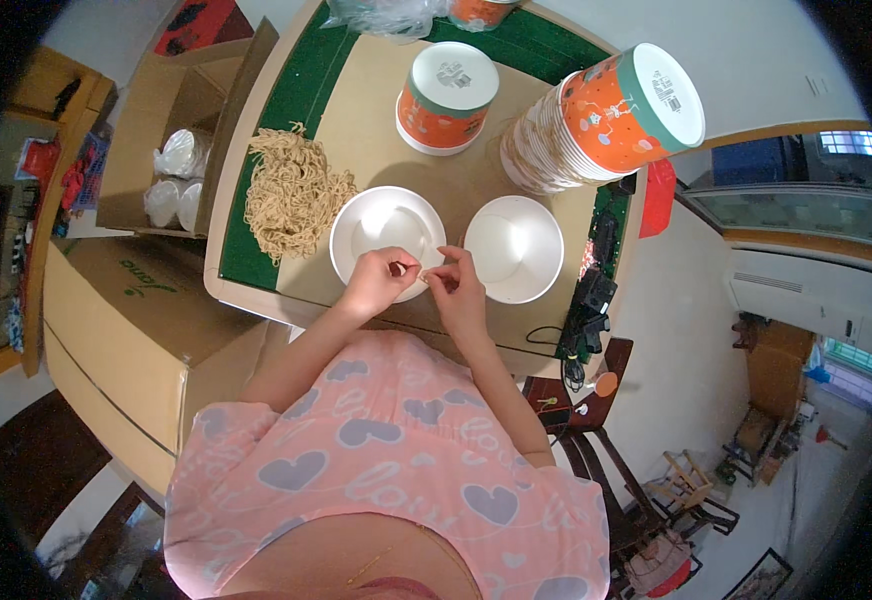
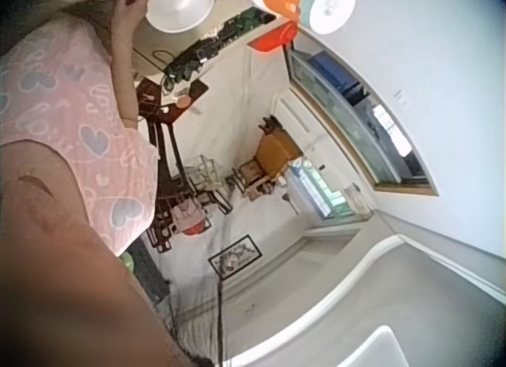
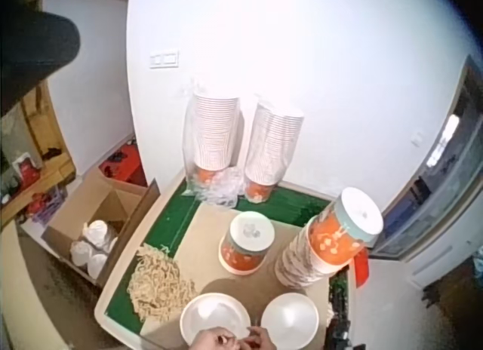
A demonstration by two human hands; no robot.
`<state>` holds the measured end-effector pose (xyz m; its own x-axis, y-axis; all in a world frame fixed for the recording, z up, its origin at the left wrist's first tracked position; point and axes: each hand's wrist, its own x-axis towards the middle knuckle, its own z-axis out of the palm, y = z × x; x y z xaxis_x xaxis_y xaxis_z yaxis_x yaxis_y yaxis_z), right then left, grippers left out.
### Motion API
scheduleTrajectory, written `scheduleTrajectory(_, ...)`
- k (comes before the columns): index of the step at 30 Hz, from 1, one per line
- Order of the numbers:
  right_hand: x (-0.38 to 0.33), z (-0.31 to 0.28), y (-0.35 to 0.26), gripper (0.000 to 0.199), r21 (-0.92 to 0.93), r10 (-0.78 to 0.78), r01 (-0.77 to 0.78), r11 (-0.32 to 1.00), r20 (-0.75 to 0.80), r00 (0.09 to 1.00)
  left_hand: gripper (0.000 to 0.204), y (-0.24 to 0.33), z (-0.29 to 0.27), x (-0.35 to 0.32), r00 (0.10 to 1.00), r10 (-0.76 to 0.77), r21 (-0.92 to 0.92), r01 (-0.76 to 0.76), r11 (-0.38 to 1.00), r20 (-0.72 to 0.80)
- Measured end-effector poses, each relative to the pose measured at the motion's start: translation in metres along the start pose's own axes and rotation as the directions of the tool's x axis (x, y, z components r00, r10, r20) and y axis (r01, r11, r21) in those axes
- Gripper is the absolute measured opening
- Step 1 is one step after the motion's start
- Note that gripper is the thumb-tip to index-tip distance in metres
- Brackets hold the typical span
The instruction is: Packing shredded material into paper bowls and covering them with lids.
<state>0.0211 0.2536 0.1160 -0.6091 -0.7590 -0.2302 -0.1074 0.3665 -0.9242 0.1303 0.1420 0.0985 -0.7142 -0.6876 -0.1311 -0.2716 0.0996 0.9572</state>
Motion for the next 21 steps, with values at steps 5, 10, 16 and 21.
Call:
scheduleTrajectory(5,0.003,0.0,0.004,0.038,0.01,-0.023,0.023,1.0,-0.034,0.999,0.007,0.016,-0.005,-0.005,0.998,0.03,0.145,-0.037,0.989,0.049)
scheduleTrajectory(10,0.002,0.001,0.002,0.037,0.015,-0.058,0.059,0.998,-0.049,0.997,0.007,0.006,0.005,-0.006,0.995,0.105,0.287,-0.101,0.953,0.002)
scheduleTrajectory(16,0.002,-0.001,0.004,0.039,0.032,-0.021,0.02,0.999,0.016,1.0,0.006,0.004,0.006,-0.004,0.998,0.069,0.281,-0.069,0.957,0.01)
scheduleTrajectory(21,0.005,-0.003,0.008,0.042,0.117,-0.014,0.007,0.993,0.06,0.998,0.006,0.003,0.006,-0.004,0.993,0.114,0.239,-0.11,0.965,-0.006)
